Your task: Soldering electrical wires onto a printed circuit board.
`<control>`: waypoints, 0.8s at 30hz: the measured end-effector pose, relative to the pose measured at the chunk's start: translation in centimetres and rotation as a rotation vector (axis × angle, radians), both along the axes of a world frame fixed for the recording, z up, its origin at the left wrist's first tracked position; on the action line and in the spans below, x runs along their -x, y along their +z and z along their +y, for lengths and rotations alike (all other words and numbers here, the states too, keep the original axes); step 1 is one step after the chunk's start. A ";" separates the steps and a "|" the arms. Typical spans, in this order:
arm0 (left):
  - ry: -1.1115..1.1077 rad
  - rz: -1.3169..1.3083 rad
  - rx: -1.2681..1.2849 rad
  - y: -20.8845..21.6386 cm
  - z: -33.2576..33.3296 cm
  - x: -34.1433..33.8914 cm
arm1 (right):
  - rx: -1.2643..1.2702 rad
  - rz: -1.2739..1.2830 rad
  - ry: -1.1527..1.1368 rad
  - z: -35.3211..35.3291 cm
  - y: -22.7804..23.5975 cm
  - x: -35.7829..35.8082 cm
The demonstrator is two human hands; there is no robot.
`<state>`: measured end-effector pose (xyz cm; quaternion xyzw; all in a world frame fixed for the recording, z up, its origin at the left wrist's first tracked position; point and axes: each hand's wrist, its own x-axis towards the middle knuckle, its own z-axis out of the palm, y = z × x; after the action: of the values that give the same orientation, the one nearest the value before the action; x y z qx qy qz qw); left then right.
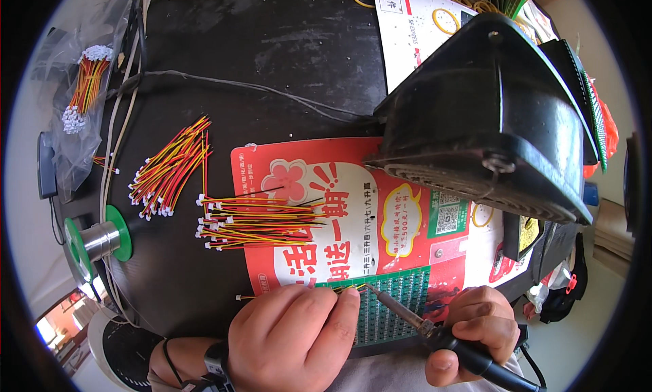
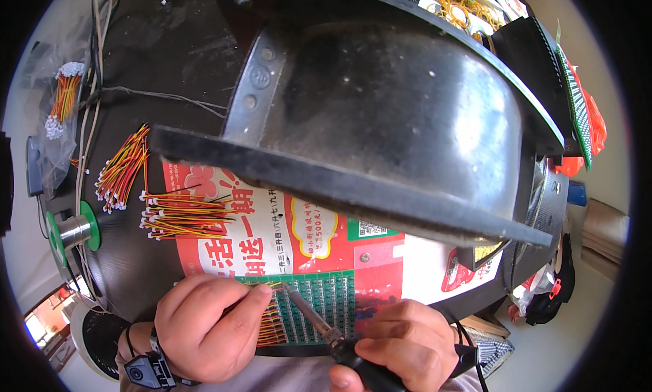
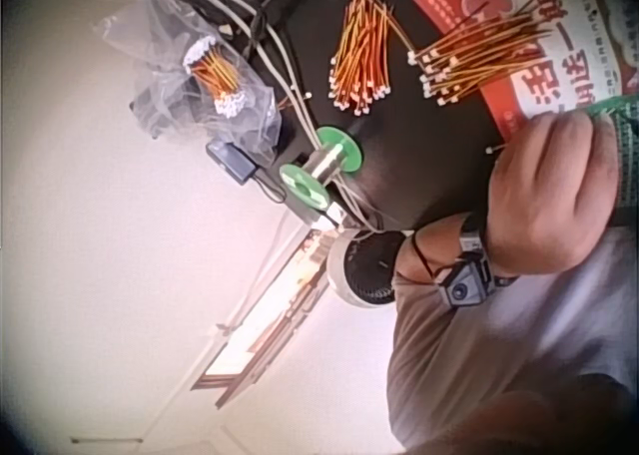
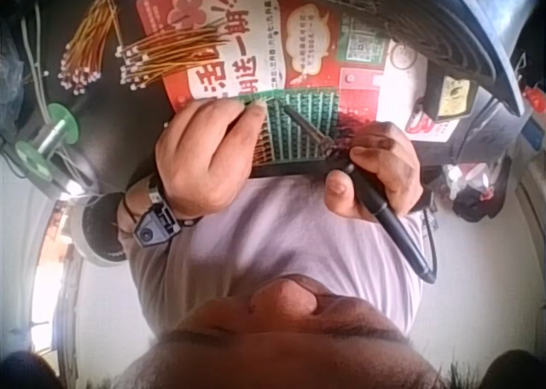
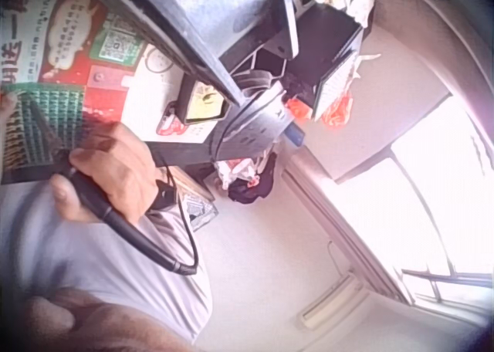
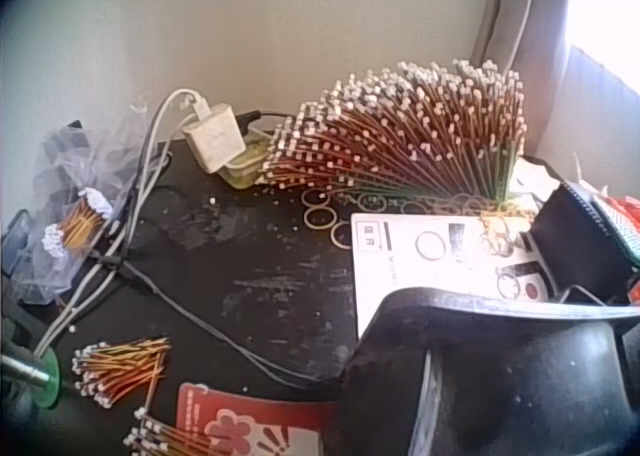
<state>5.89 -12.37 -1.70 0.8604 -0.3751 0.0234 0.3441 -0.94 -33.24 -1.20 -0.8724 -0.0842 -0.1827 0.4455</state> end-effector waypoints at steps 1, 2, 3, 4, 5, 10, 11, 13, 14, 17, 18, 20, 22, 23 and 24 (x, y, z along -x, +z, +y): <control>0.004 0.002 -0.021 -0.1 0.2 0.1 | -0.014 0.003 0.013 0.1 -0.5 -0.1; 0.009 0.004 -0.042 -0.2 0.4 0.3 | -0.033 0.004 0.025 0.1 -0.9 -0.2; 0.011 0.006 -0.043 -0.2 0.5 0.3 | -0.029 0.026 0.049 0.0 -0.9 -0.3; 0.018 0.009 -0.047 -0.2 0.5 0.3 | -0.026 0.049 0.074 -0.1 -0.8 -0.4; 0.026 0.011 -0.053 -0.2 0.6 0.2 | -0.032 0.050 0.079 -0.3 -0.7 -0.5; -0.001 0.012 -0.019 0.1 0.0 0.0 | -0.202 -0.091 0.047 -0.1 0.7 -1.1; 0.017 0.008 -0.022 -0.1 0.1 0.1 | -0.195 -0.028 0.101 -0.3 0.8 -1.2; 0.020 0.011 -0.029 -0.2 0.3 0.2 | -0.204 -0.028 0.106 -0.1 0.5 -1.2; 0.017 0.016 -0.027 -0.2 0.2 0.1 | -0.205 -0.028 0.105 -0.1 0.6 -1.2; 0.015 0.030 -0.029 0.0 0.3 0.0 | -0.208 -0.025 0.112 0.0 0.7 -1.4; 0.012 0.029 -0.025 0.1 0.3 0.0 | -0.204 -0.026 0.109 0.2 0.2 -1.0; -0.003 0.041 -0.021 0.3 0.0 -0.1 | -0.145 -0.147 -0.139 0.7 -1.3 0.2; 0.003 0.046 -0.023 0.5 -0.1 -0.1 | -0.147 -0.159 -0.133 0.6 -1.4 0.1; 0.009 0.053 -0.024 0.6 -0.1 -0.1 | -0.148 -0.170 -0.128 0.5 -1.4 0.1; 0.009 0.051 -0.025 0.8 -0.1 -0.1 | -0.150 -0.172 -0.127 0.6 -1.5 0.1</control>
<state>6.04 -12.50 -0.91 0.8667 -0.3627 -0.0017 0.3425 -1.01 -32.68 -2.69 -0.8214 -0.0526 -0.2905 0.4880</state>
